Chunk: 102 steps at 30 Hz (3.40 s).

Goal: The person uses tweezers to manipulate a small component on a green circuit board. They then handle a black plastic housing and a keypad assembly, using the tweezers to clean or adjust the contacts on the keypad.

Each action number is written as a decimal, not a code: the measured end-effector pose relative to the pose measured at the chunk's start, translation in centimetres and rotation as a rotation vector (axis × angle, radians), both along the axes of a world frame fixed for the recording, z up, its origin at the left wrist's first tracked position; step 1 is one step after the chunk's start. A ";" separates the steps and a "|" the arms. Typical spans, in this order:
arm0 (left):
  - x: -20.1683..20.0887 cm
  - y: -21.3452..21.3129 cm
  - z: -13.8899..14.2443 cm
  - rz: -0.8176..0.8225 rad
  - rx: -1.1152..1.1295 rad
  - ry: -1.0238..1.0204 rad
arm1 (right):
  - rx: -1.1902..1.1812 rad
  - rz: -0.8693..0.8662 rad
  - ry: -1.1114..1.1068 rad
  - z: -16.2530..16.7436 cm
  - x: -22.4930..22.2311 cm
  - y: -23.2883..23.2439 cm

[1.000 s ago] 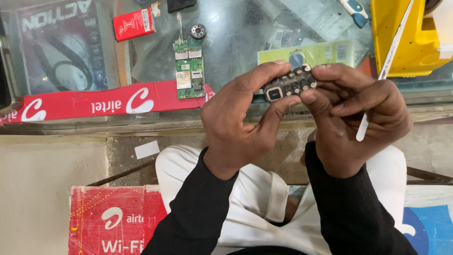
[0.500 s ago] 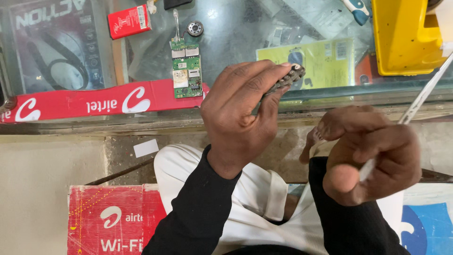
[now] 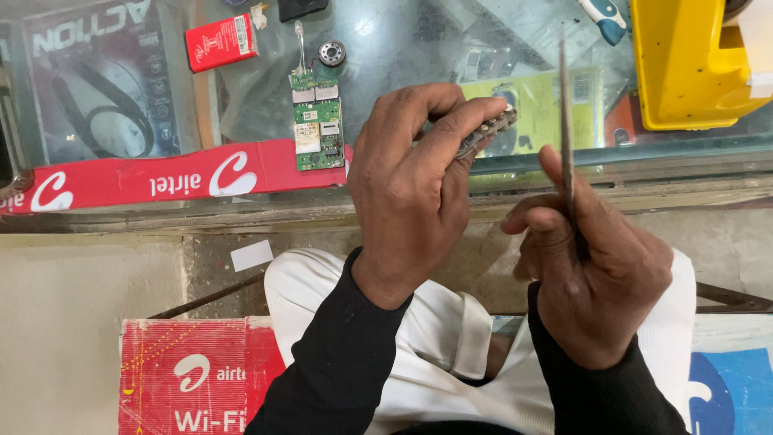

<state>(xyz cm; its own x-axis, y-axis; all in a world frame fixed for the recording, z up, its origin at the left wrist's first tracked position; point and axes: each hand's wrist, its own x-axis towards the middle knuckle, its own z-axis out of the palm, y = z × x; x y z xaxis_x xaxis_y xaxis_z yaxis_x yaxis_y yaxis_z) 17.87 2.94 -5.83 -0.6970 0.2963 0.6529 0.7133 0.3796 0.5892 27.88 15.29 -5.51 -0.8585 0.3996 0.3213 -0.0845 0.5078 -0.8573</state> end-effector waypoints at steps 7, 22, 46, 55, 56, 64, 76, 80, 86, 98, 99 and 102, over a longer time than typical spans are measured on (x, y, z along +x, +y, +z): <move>0.1 0.1 -0.3 0.024 -0.005 -0.035 | -0.152 -0.145 0.086 -0.4 -0.1 -1.1; 0.1 -0.1 -1.6 0.018 -0.056 0.003 | 0.175 -0.156 0.103 -1.8 -1.7 -2.1; 0.1 -0.4 -0.7 0.037 -0.062 0.051 | 0.242 -0.054 0.004 -1.7 -1.3 -0.3; 0.2 -0.3 -0.8 0.034 -0.067 0.072 | 0.160 -0.030 -0.040 -0.5 -1.6 0.0; 0.2 -0.4 -0.8 0.038 -0.054 0.059 | 0.128 -0.010 -0.024 -0.3 -1.7 0.0; 0.1 -0.5 -1.5 0.044 -0.054 0.110 | 0.096 -0.034 -0.067 0.7 -1.8 -0.2; 0.4 -0.1 -2.9 0.100 -0.072 0.231 | -0.059 -0.116 -0.070 2.0 -0.4 -0.4; 0.5 -0.2 -3.3 0.106 -0.063 0.250 | 0.023 -0.135 -0.030 0.8 -0.7 -0.7; 0.2 0.2 -4.0 0.131 -0.041 0.318 | -0.009 -0.100 -0.020 1.7 -0.8 -1.7; 0.1 0.1 -4.3 0.137 -0.059 0.376 | -0.311 -0.206 -0.003 -0.1 -0.2 -0.9; 0.1 0.1 -4.3 0.149 -0.062 0.386 | -0.292 -0.170 0.012 -0.5 -0.1 -0.9; 0.2 0.0 -4.1 0.128 -0.058 0.357 | -0.229 -0.088 0.012 -1.2 0.4 -0.9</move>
<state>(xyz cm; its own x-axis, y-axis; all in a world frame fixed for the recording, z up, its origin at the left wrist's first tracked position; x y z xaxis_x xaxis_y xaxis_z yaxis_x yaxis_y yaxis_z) 18.02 2.92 -9.93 -0.4625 0.2649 0.8461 0.8142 0.5046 0.2870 28.27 14.36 -6.73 -0.8137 0.5366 0.2235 -0.0592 0.3060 -0.9502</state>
